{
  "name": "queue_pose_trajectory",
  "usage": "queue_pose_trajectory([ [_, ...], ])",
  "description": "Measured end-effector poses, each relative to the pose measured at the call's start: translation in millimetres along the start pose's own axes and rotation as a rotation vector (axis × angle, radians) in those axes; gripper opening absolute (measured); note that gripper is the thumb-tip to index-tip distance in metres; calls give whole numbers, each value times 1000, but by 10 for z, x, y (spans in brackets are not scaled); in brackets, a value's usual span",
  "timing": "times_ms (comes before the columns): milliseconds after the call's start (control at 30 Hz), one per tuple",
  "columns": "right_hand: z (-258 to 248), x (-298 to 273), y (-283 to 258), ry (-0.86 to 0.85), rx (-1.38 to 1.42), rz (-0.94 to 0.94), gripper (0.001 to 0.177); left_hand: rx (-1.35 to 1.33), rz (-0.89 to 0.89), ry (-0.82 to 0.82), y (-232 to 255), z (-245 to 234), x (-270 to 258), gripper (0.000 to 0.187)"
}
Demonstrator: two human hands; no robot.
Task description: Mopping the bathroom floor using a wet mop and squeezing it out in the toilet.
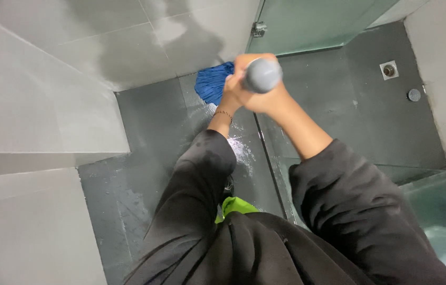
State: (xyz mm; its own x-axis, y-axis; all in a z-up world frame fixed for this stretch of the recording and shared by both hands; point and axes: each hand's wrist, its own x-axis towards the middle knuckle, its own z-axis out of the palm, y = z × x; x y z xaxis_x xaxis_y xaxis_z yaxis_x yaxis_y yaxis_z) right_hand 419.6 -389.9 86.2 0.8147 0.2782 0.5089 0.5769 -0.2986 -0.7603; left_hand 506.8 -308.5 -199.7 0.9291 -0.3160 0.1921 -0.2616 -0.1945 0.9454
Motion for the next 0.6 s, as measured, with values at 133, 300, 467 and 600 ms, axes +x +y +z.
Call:
queue_pose_trajectory([
  [133, 101, -22, -84, -66, -107, -8, 31, -678, -22, 16, -477, 1, -112, 34],
  [300, -10, 92, -339, 53, 59, 3, 16, 83, 200, 272, 169, -82, -126, 27],
  [467, -30, 58, -560, 67, 103, 114, 18, 321, 158, 25, 512, -97, -453, 42],
  [600, 19, 128, -768, 143, -18, 225, 24, 142, 353, 35, 997, -207, -732, 32],
])
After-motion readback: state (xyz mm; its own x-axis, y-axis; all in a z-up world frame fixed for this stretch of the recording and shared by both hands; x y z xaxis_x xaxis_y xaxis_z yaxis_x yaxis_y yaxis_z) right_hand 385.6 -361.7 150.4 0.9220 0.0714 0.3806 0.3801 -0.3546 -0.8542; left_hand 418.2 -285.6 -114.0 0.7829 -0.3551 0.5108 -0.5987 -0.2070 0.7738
